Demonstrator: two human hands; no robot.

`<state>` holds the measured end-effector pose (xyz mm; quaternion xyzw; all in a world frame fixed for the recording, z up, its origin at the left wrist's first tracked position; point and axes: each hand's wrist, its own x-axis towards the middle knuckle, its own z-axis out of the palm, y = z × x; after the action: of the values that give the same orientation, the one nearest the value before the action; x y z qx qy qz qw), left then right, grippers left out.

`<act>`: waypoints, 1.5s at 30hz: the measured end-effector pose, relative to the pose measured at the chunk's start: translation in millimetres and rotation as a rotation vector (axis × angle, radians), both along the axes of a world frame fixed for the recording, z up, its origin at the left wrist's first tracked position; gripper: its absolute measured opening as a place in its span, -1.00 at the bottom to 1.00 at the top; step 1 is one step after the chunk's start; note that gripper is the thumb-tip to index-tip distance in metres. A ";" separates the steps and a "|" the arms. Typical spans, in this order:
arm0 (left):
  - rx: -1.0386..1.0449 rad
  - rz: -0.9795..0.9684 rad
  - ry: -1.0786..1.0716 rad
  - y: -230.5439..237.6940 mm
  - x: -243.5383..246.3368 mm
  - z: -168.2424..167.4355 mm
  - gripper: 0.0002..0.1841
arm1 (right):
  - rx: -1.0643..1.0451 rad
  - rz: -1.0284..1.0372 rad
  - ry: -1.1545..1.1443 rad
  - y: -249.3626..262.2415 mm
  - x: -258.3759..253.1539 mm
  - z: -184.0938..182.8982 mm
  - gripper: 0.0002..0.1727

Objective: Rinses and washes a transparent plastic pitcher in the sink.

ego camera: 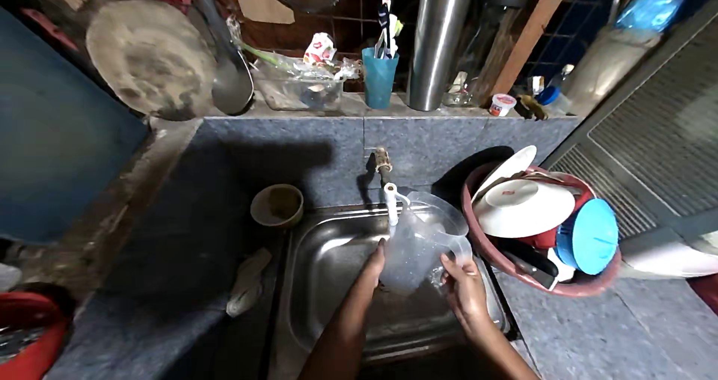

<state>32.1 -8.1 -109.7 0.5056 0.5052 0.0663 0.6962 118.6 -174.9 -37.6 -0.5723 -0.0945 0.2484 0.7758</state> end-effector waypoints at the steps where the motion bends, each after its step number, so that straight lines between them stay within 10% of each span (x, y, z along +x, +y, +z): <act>1: -0.113 0.025 -0.042 -1.6 -4.8 -7.9 -0.21 | 0.011 0.003 -0.010 -3.8 -0.9 -2.5 -0.90; 7: -0.345 0.234 -0.217 -4.5 -14.5 -35.7 -0.62 | -0.070 0.082 -0.121 -28.1 -0.5 -1.9 -0.85; 13: 0.211 -0.203 -0.012 26.3 -12.5 -2.2 -0.68 | -0.263 0.093 -0.419 -48.1 11.2 12.3 -0.85; 22: 1.323 -0.344 -0.169 61.9 -32.4 174.3 -0.57 | -0.407 0.307 -0.687 -21.2 5.6 24.8 -0.70; 28: 1.751 -0.735 -0.044 67.4 -2.0 190.0 -0.60 | -0.442 0.367 -0.656 -0.4 1.1 25.5 -0.68; 36: 1.391 -0.430 -0.130 72.4 -16.5 177.3 -0.45 | -0.439 0.329 -0.628 5.9 7.0 24.0 -0.66; 41: 0.635 0.171 -0.197 96.7 -66.5 85.2 -0.35 | -0.451 0.470 -0.621 7.0 14.3 28.2 -0.70; 45: 0.379 0.032 0.023 81.7 -97.1 36.4 -0.32 | -0.443 0.317 -0.623 13.1 16.8 26.4 -0.69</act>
<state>-65.0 73.7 -73.3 0.6203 0.4998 0.1656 0.5814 135.4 -161.8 -11.2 -0.7516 -0.3559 0.1940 0.5204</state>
